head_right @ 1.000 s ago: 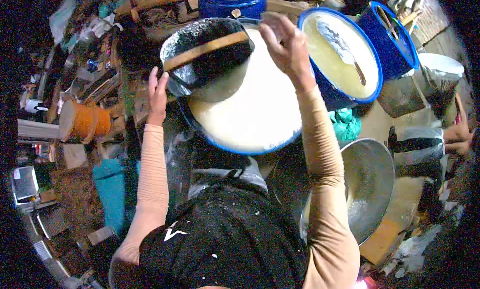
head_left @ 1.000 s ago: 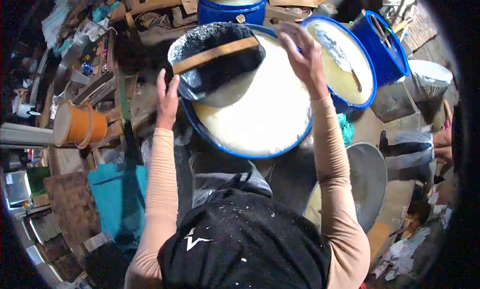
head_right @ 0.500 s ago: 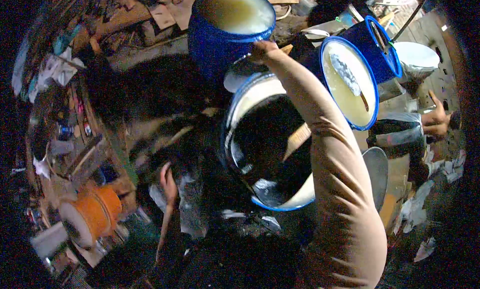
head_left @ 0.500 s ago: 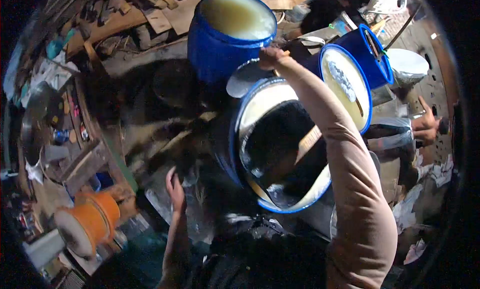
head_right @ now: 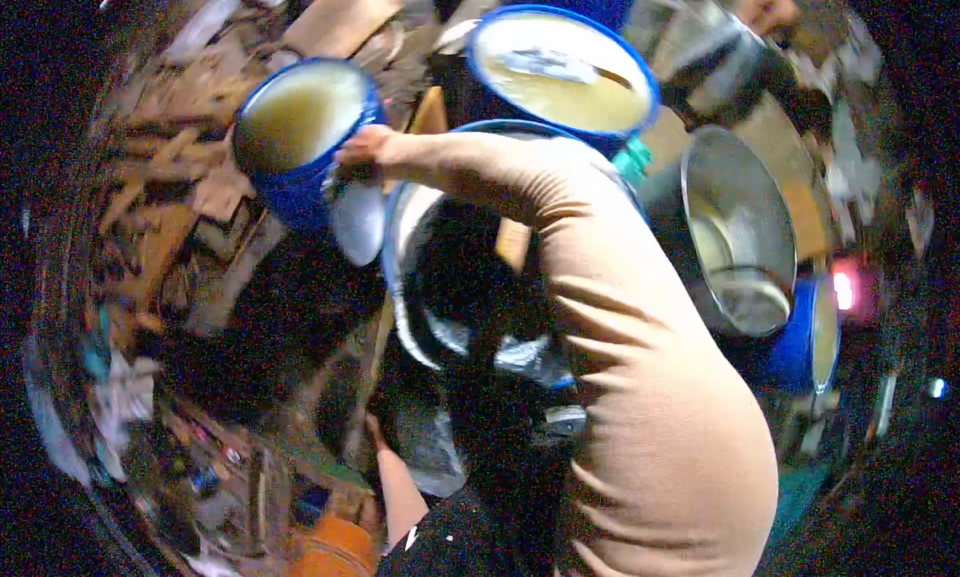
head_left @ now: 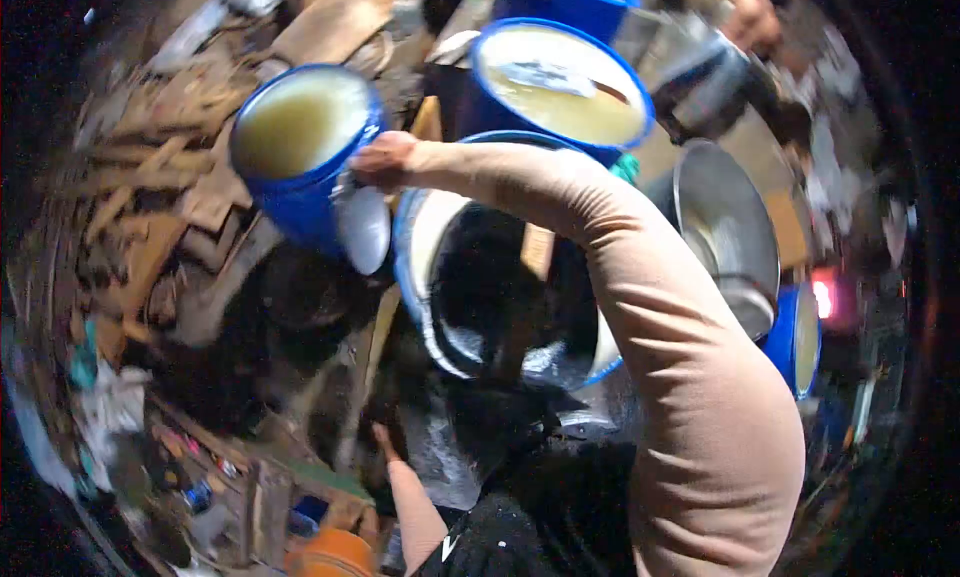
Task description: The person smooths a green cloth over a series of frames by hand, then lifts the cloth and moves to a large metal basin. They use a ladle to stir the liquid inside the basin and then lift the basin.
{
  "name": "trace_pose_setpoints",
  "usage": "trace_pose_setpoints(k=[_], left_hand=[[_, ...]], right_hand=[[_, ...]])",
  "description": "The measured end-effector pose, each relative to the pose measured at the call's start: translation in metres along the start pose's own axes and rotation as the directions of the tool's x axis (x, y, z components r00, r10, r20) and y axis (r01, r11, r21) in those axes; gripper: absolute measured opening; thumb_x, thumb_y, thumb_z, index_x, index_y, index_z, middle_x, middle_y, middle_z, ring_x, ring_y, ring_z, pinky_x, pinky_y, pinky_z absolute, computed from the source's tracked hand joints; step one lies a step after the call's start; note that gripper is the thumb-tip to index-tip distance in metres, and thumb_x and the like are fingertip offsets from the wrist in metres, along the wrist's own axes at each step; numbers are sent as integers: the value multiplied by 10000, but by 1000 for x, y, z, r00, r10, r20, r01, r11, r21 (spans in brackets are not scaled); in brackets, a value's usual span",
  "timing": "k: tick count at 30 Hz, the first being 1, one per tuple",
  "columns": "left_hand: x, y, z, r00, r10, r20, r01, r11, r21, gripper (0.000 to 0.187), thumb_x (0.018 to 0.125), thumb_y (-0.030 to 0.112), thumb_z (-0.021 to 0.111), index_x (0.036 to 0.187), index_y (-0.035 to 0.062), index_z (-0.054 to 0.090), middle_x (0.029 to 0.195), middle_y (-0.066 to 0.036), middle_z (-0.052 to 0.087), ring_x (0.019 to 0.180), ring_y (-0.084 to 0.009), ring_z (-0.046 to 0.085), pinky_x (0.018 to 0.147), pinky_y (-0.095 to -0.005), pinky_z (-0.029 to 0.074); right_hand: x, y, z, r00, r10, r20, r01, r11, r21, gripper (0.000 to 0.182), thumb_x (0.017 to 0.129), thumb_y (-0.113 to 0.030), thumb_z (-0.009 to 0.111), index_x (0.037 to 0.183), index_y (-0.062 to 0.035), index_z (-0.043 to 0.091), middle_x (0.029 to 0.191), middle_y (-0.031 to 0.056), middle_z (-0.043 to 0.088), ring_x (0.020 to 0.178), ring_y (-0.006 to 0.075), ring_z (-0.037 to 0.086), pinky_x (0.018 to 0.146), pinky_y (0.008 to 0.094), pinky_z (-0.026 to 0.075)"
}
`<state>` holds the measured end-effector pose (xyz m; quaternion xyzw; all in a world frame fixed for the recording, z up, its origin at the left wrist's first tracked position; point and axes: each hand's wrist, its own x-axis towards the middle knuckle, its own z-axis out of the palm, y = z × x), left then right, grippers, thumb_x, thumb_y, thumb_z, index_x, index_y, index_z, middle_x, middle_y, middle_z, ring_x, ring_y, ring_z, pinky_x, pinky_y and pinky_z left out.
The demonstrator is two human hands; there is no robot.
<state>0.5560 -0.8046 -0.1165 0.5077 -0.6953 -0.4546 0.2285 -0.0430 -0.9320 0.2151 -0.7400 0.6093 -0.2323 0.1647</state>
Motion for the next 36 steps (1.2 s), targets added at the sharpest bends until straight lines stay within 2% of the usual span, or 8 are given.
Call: trace_pose_setpoints(k=[1, 8, 11, 21, 22, 26, 29, 36], left_hand=[[-11, 51, 5, 979, -114, 171, 137, 982, -131, 252, 900, 231, 571, 988, -2, 608, 984, -86, 606, 893, -219, 561, 804, -345, 454], [-99, 142, 75, 650, -245, 719, 200, 968, 149, 259, 898, 231, 566, 986, -10, 606, 982, -107, 607, 890, -241, 560, 809, -354, 451], [-140, 156, 139, 458, -241, 856, 33, 966, 255, 262, 898, 230, 564, 986, -13, 605, 980, -116, 608, 889, -250, 560, 812, -358, 450], [-259, 336, 345, 114, -270, 956, -398, 869, 293, 244, 912, 215, 527, 1007, 5, 609, 1019, -172, 615, 910, -295, 568, 822, -375, 446], [-232, 302, 381, -99, 105, 990, -529, 837, -141, 233, 930, 193, 501, 1027, 13, 613, 1036, -175, 614, 903, -290, 569, 821, -364, 446], [-317, 447, 426, 197, 38, 980, -144, 990, -9, 366, 942, 209, 555, 1242, 3, 527, 1194, -112, 577, 1098, -210, 536, 921, -337, 432], [-301, 445, 504, 384, 292, 876, -236, 948, -213, 417, 923, 226, 578, 1269, 5, 501, 1151, -87, 567, 986, -180, 530, 848, -305, 436], [-274, 557, 642, 719, 127, 683, 48, 972, -231, 515, 904, 260, 577, 1276, -68, 438, 1178, -135, 551, 1000, -198, 519, 866, -307, 416]], right_hand=[[-14, -85, -52, 981, 122, 148, -16, 822, -570, 242, 830, -257, 542, 1014, -108, 594, 1009, 168, 626, 866, 335, 634, 699, 453, 516], [-269, -241, -184, 823, 58, -565, -246, 933, -262, 615, 725, -185, 656, 1281, -44, 432, 1034, 179, 585, 946, 351, 608, 759, 440, 512], [-412, -256, -176, 444, -223, -868, -194, 922, -336, 557, 694, -178, 626, 1200, -6, 468, 1000, 208, 582, 953, 388, 590, 774, 448, 500], [-779, -322, -58, -371, 514, -773, -561, 540, 628, 451, 668, -330, 781, 979, -44, 624, 876, 167, 651, 842, 295, 646, 730, 389, 493], [-795, -332, -46, -498, 452, -740, -657, 361, 662, 530, 685, -271, 787, 1125, -39, 603, 986, 167, 640, 924, 268, 625, 829, 364, 484], [-907, -343, -46, -553, 516, -654, -423, 502, 754, 533, 750, -143, 785, 1214, -11, 558, 1128, 108, 613, 989, 194, 593, 814, 340, 491], [-957, -358, -71, -241, 309, -920, -939, 165, 302, 355, 902, -173, 613, 1216, -18, 557, 1217, 131, 586, 1069, 321, 571, 934, 424, 434], [-1044, -291, -124, -696, 531, -483, -226, 477, 849, 352, 879, 28, 373, 1162, -16, 578, 1100, 66, 629, 971, 186, 582, 892, 329, 447]])
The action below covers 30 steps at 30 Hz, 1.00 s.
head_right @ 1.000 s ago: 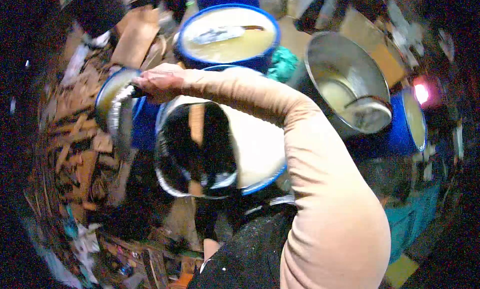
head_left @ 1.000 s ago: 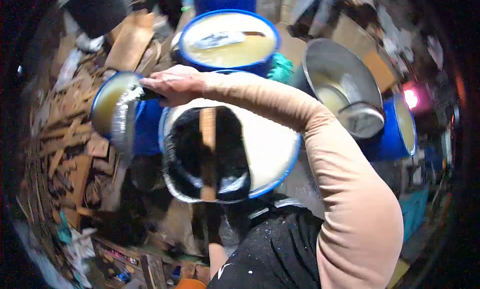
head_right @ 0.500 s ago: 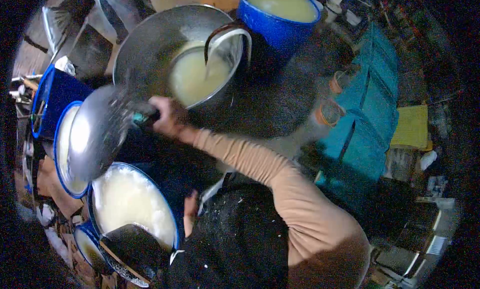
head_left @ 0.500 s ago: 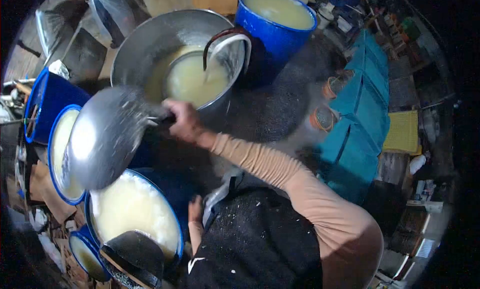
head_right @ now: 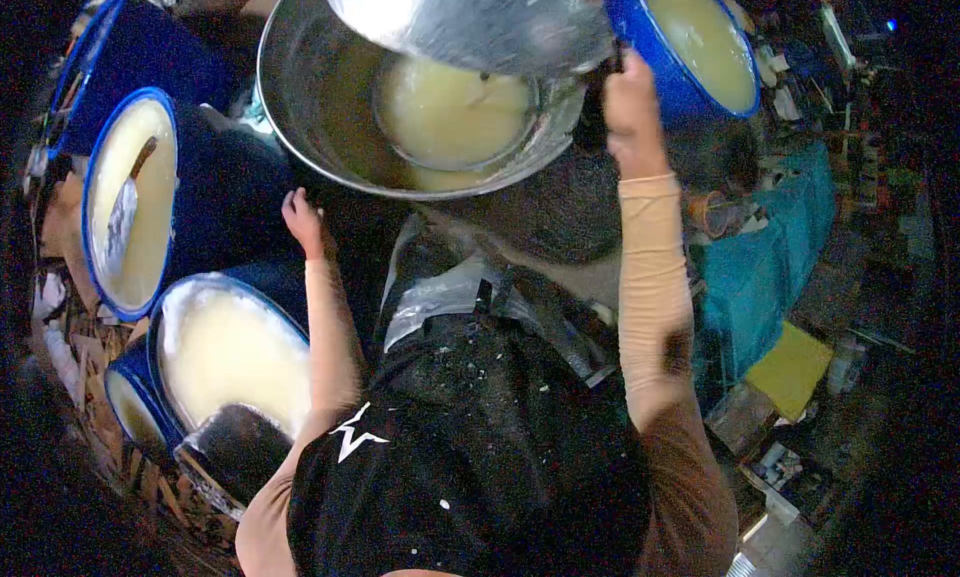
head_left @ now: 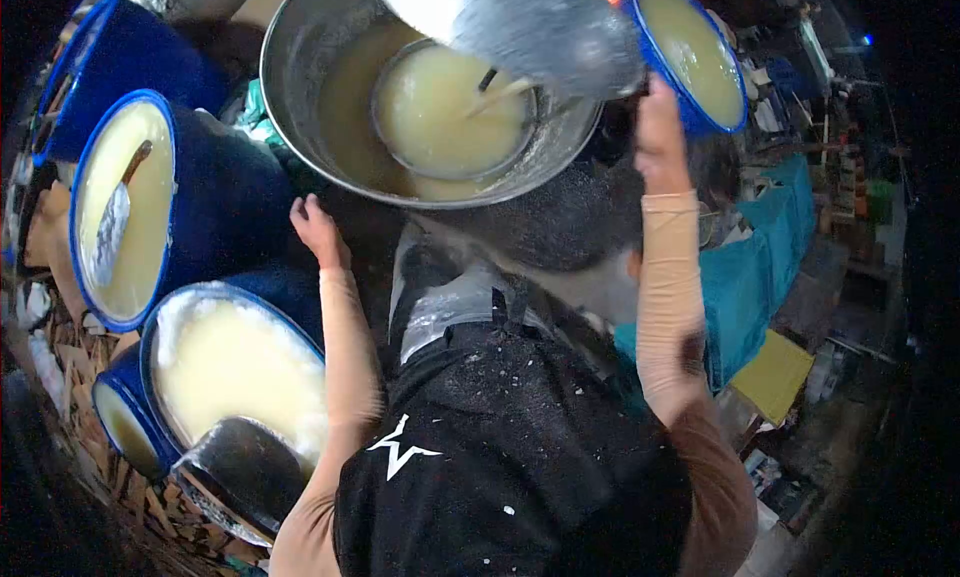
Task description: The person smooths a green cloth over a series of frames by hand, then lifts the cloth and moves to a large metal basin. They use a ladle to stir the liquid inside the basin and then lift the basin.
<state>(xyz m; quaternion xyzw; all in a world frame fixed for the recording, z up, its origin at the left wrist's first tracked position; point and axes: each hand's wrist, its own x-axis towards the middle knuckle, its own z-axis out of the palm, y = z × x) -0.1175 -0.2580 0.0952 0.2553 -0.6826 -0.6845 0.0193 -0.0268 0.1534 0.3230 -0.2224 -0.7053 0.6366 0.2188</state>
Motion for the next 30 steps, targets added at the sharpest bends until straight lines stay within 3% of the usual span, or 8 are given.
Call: trace_pose_setpoints(k=[3, 10, 11, 13, 15, 17, 19, 30], left_hand=[[71, -7, 31, 990, 127, -68, -120, 988, 100, 547, 895, 279, 578, 1251, -111, 437, 1216, -195, 540, 1086, -248, 518, 915, -339, 405], [122, -3, 86, 969, 233, -84, -145, 809, 569, 602, 892, 384, 541, 1175, -140, 459, 1103, -324, 568, 1049, -447, 542, 887, -470, 414], [123, -7, 90, 969, 229, -97, -132, 806, 577, 602, 892, 384, 541, 1175, -140, 459, 1103, -324, 568, 1049, -447, 542, 887, -470, 414], [114, -7, 88, 954, 287, -84, -167, 746, 645, 582, 906, 413, 520, 1112, -129, 473, 1023, -340, 578, 982, -481, 554, 851, -487, 423], [111, 3, 97, 954, 248, -172, -42, 673, 739, 592, 921, 465, 484, 1098, -100, 477, 1009, -348, 584, 960, -501, 554, 833, -493, 427], [114, 0, 97, 950, 270, -160, -44, 621, 782, 587, 925, 473, 481, 1093, -90, 488, 999, -345, 592, 960, -500, 558, 824, -494, 431], [118, -5, 96, 947, 272, -170, -19, 577, 817, 577, 933, 471, 474, 1082, -86, 497, 1000, -349, 590, 971, -499, 557, 823, -490, 433], [109, 7, 117, 936, 280, -214, 40, 519, 854, 557, 917, 478, 549, 1041, -65, 534, 894, -188, 616, 810, -286, 570, 769, -382, 449]], right_hand=[[26, 54, 48, 996, -75, -54, 49, 923, -382, 289, 672, 39, 551, 946, -37, 605, 775, 12, 600, 655, 126, 532, 601, 312, 444], [82, 318, 122, 965, 227, -133, -263, 860, -438, 326, 671, -58, 619, 996, -32, 637, 928, 166, 675, 885, 308, 643, 786, 374, 477], [85, 308, 131, 926, 347, -149, -361, 695, -622, 336, 678, -78, 614, 1010, -45, 645, 959, 180, 674, 925, 367, 630, 810, 377, 473], [91, 382, 137, 920, 375, -114, -381, 785, -489, 390, 684, -123, 617, 1073, -96, 644, 1040, 169, 661, 1027, 360, 599, 906, 447, 424], [97, 367, 152, 861, 454, -229, -470, 538, -700, 376, 680, -129, 612, 1052, -78, 638, 1037, 205, 657, 1003, 407, 600, 895, 447, 456], [103, 395, 151, 844, 462, -272, -478, 420, -771, 409, 673, -151, 625, 1079, -107, 629, 1084, 185, 646, 1038, 394, 587, 917, 463, 437], [115, 426, 146, 753, 625, -205, -562, 449, -695, 511, 717, -249, 635, 1223, -201, 580, 1227, 143, 579, 1200, 357, 481, 1047, 573, 215], [139, 549, 123, 898, 433, -71, -350, 609, -712, 494, 684, -296, 715, 1154, -182, 613, 1172, 144, 610, 1157, 382, 501, 944, 542, 364]])
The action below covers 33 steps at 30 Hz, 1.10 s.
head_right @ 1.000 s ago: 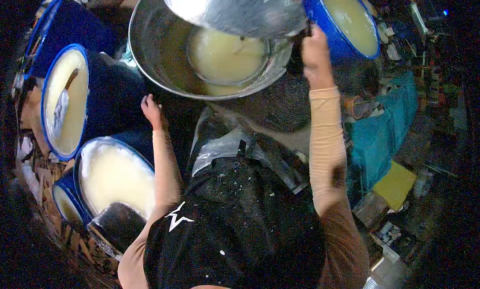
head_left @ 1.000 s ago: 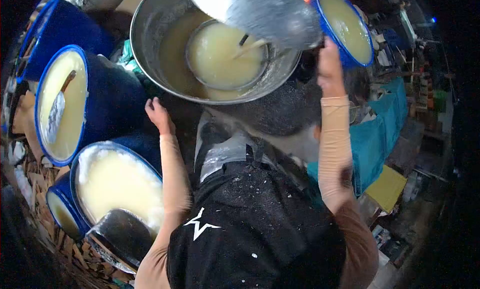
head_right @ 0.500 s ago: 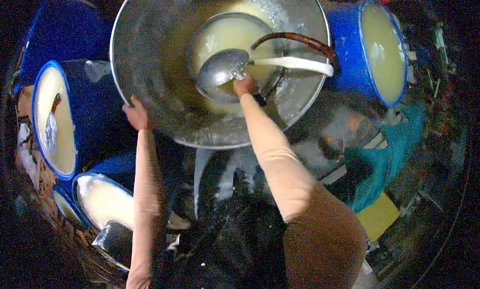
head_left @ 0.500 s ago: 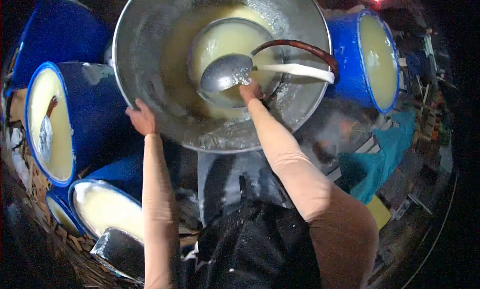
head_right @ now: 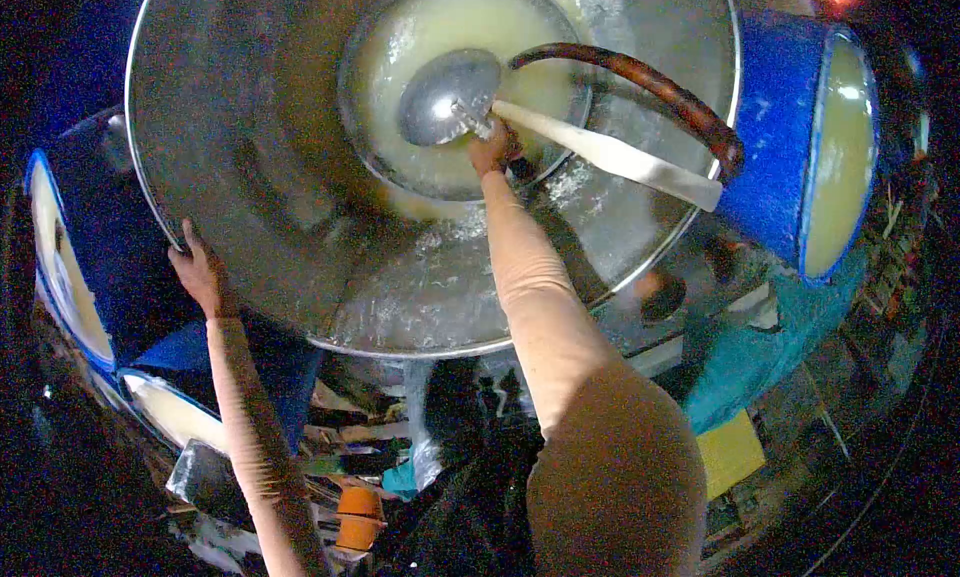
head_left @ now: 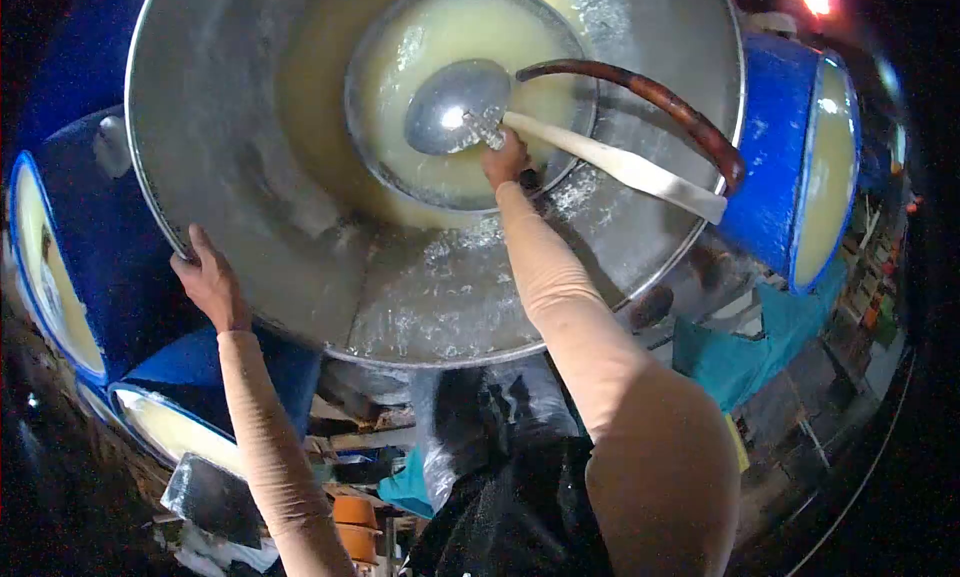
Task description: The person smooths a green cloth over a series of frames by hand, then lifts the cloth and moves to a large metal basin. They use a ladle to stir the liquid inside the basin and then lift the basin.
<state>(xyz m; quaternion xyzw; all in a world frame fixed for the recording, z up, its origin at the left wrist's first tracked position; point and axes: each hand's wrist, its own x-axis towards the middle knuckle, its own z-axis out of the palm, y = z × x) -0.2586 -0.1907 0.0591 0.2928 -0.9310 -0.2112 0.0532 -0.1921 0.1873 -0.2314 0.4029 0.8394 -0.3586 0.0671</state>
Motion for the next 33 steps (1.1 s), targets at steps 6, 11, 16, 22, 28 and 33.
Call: trace_pose_setpoints(k=[6, 11, 16, 22, 28, 33], left_hand=[[17, -44, 5, 994, 77, 76, -61, 978, -199, 503, 932, 421, 559, 1054, -66, 536, 917, -104, 569, 816, -189, 496, 754, -310, 423], [5, -13, 2, 996, 23, 91, -4, 980, -197, 459, 945, 391, 546, 1055, -54, 537, 822, -37, 499, 752, -150, 440, 704, -298, 404], [8, -24, 2, 992, -39, 123, 69, 964, -255, 524, 944, 403, 527, 1152, -78, 520, 1008, -85, 562, 877, -171, 500, 797, -301, 421], [10, -35, 5, 992, 79, 94, -52, 963, -265, 553, 938, 413, 534, 1167, -90, 514, 1069, -107, 564, 937, -196, 498, 852, -314, 405], [14, -37, 4, 993, 104, 62, -91, 980, -178, 543, 924, 430, 559, 1109, -79, 527, 983, -119, 578, 870, -213, 502, 815, -322, 418], [10, -27, 6, 992, 123, 21, -120, 984, -132, 625, 883, 506, 580, 1081, -83, 523, 1028, -190, 608, 925, -293, 561, 853, -370, 428]], right_hand=[[34, 33, 22, 979, -191, -76, 190, 981, -27, 516, 652, -294, 732, 1140, -168, 627, 1181, 156, 600, 1174, 366, 481, 982, 537, 331], [55, 41, 18, 913, -375, -158, 386, 922, 41, 522, 621, -197, 721, 1121, -87, 623, 1195, 164, 594, 1163, 379, 493, 1000, 491, 348], [61, 50, 19, 931, -359, -72, 363, 930, 64, 475, 620, -143, 712, 1080, -61, 629, 1162, 181, 603, 1137, 386, 507, 990, 469, 367], [64, 57, 23, 915, -392, -97, 393, 920, -9, 443, 637, -144, 718, 1064, -68, 629, 1138, 187, 606, 1130, 387, 506, 986, 461, 369], [43, 42, 9, 910, -383, -158, 351, 916, -197, 633, 647, -167, 727, 1237, -62, 522, 1270, 196, 514, 1198, 390, 443, 1020, 493, 323], [-12, -6, -31, 971, -223, -90, 197, 951, -237, 601, 722, -209, 700, 1249, -11, 491, 1269, 225, 498, 1230, 405, 416, 1050, 480, 308]])
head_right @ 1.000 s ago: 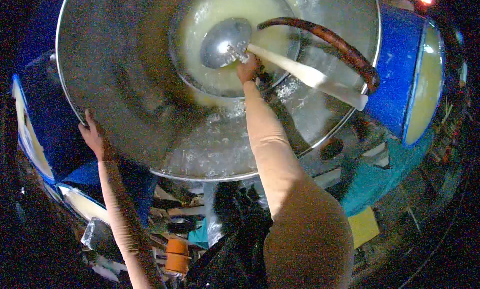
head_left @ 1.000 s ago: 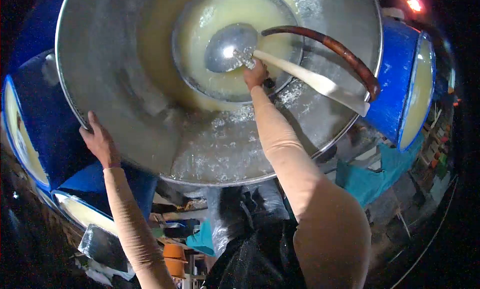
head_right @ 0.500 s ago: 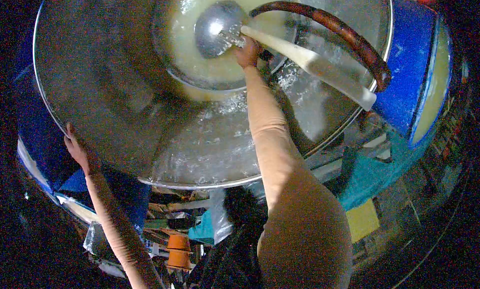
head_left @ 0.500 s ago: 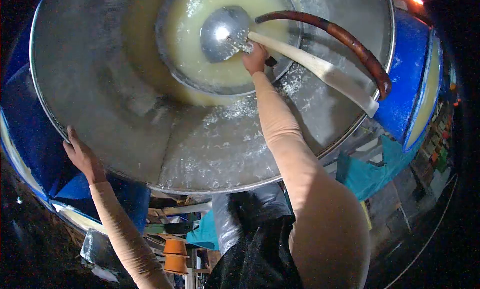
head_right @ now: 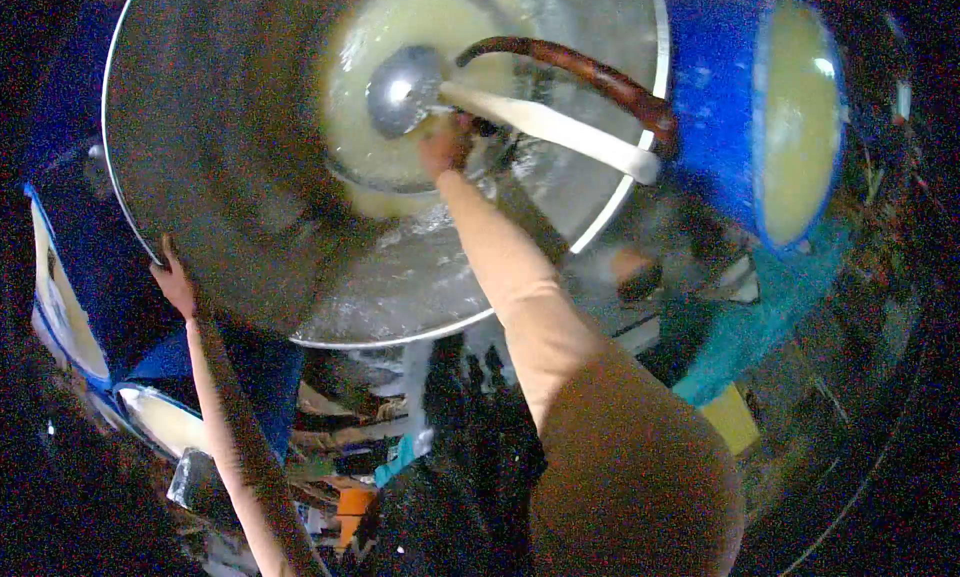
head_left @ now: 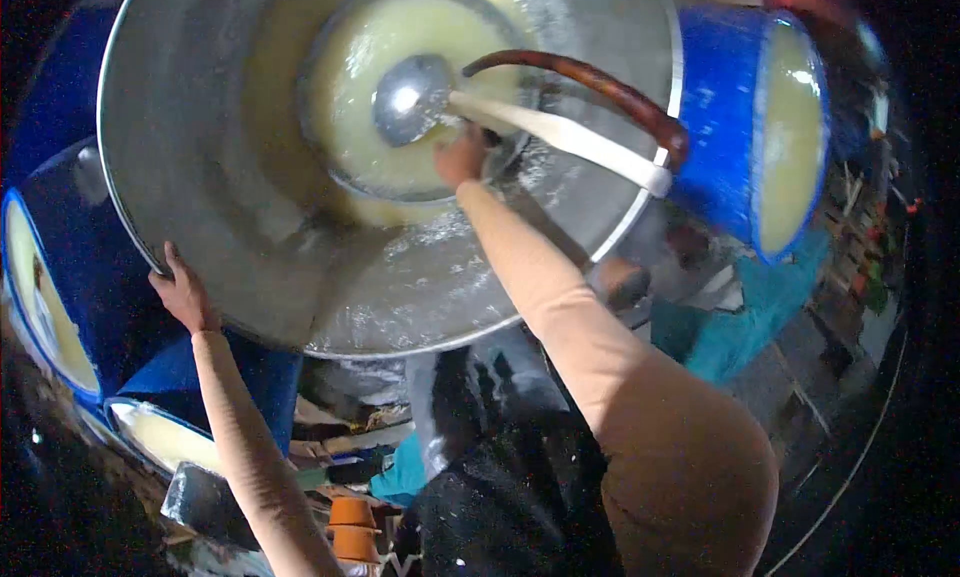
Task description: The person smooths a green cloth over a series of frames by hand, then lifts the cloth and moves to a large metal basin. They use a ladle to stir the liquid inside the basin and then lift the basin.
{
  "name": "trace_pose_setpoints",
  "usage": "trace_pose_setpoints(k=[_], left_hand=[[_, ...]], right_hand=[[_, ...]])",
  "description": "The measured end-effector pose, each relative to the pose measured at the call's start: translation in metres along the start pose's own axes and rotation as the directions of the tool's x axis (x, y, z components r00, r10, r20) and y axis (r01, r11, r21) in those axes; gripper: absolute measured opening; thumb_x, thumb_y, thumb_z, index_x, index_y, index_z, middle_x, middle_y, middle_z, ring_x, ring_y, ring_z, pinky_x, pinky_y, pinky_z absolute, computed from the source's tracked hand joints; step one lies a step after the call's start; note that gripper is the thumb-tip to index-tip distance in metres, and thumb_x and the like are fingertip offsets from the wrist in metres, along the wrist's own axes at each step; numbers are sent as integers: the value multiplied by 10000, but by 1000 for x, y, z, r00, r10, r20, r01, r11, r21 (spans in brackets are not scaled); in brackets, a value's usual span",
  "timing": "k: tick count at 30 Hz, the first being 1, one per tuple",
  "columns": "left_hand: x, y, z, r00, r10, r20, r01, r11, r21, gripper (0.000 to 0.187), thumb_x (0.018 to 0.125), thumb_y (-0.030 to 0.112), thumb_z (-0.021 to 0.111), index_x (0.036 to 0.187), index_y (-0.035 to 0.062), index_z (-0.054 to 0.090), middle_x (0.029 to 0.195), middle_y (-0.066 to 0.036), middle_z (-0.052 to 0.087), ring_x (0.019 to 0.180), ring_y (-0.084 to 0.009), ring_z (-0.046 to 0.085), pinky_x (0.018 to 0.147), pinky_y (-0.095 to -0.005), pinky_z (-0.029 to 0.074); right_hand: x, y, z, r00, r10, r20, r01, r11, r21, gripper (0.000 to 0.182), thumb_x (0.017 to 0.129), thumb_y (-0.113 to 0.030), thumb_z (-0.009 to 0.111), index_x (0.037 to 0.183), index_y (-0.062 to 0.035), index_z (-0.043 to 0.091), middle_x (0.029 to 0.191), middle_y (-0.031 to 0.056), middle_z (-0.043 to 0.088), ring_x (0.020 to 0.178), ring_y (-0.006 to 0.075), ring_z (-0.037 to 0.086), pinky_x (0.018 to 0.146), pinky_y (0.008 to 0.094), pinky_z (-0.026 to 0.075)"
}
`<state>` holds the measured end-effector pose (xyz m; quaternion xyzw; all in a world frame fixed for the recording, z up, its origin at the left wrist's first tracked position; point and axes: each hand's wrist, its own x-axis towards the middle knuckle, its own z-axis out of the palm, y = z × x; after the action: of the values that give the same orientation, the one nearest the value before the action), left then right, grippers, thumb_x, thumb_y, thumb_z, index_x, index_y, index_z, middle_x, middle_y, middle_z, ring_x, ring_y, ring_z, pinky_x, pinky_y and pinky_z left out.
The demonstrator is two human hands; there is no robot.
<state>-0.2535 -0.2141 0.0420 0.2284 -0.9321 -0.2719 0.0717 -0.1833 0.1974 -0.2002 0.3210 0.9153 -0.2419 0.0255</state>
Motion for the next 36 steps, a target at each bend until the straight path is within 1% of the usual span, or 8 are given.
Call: trace_pose_setpoints(k=[4, 6, 10, 12, 15, 18, 22, 36], left_hand=[[-1, 6, 1, 988, -150, -17, 151, 978, 146, 726, 838, 576, 586, 1152, -74, 511, 1100, -248, 604, 1015, -369, 577, 885, -416, 430], [-2, 13, 1, 990, -133, -44, 138, 978, 153, 759, 825, 599, 582, 1180, -68, 506, 1128, -258, 601, 1048, -389, 574, 897, -431, 430], [2, 12, -3, 979, -205, 4, 199, 957, 210, 831, 802, 655, 558, 1214, -64, 497, 1157, -257, 598, 1076, -408, 565, 910, -444, 431], [10, -4, 1, 981, -191, 25, 178, 949, 259, 863, 779, 677, 566, 1211, -67, 496, 1134, -260, 607, 1066, -414, 571, 906, -452, 433], [21, -21, 7, 980, -199, -16, 195, 936, 293, 875, 767, 688, 570, 1212, -61, 493, 1115, -265, 613, 1058, -420, 574, 905, -460, 435], [17, -18, 2, 987, -156, 41, 142, 961, 237, 882, 762, 694, 570, 1200, -67, 491, 1128, -286, 602, 1078, -422, 567, 912, -460, 434], [16, -13, 3, 982, -186, 28, 174, 954, 244, 874, 756, 686, 579, 1201, -61, 488, 1133, -291, 597, 1078, -430, 567, 923, -458, 435], [7, 3, -1, 981, -191, -33, 193, 951, 243, 821, 768, 656, 585, 1159, -61, 500, 1111, -272, 615, 1058, -423, 584, 897, -459, 450]], right_hand=[[-52, -66, -220, 857, -505, 103, 395, 772, 498, 363, 791, -94, 627, 1144, -25, 579, 1176, 181, 571, 1117, 372, 528, 945, 439, 433], [-67, -38, -299, 779, -625, -62, 600, 713, 363, 307, 783, -37, 610, 1090, -37, 601, 1093, 149, 607, 1062, 336, 570, 909, 409, 456], [-58, 77, -386, 900, -282, -332, 312, 949, 41, 389, 753, 0, 597, 1141, -27, 573, 1145, 169, 586, 1065, 321, 561, 940, 398, 432], [-40, 123, -401, 882, -256, -395, 204, 964, -169, 546, 749, -11, 607, 1279, -29, 475, 1224, 200, 533, 1120, 348, 520, 977, 429, 397], [-13, 154, -401, 968, -227, -109, 216, 971, -105, 705, 747, -18, 616, 1394, -34, 339, 1329, 221, 463, 1215, 378, 454, 1030, 447, 351], [16, 204, -370, 956, -282, -84, 283, 959, -8, 766, 750, -29, 627, 1431, -30, 278, 1374, 240, 430, 1266, 398, 415, 1057, 429, 335], [29, 182, -372, 989, -146, -36, 146, 989, 3, 736, 766, -12, 620, 1429, -70, 306, 1301, 269, 497, 1191, 414, 495, 995, 412, 408], [38, 170, -372, 942, -327, -74, 326, 945, -24, 665, 812, -42, 618, 1415, -61, 340, 1291, 270, 506, 1169, 411, 511, 981, 420, 415]])
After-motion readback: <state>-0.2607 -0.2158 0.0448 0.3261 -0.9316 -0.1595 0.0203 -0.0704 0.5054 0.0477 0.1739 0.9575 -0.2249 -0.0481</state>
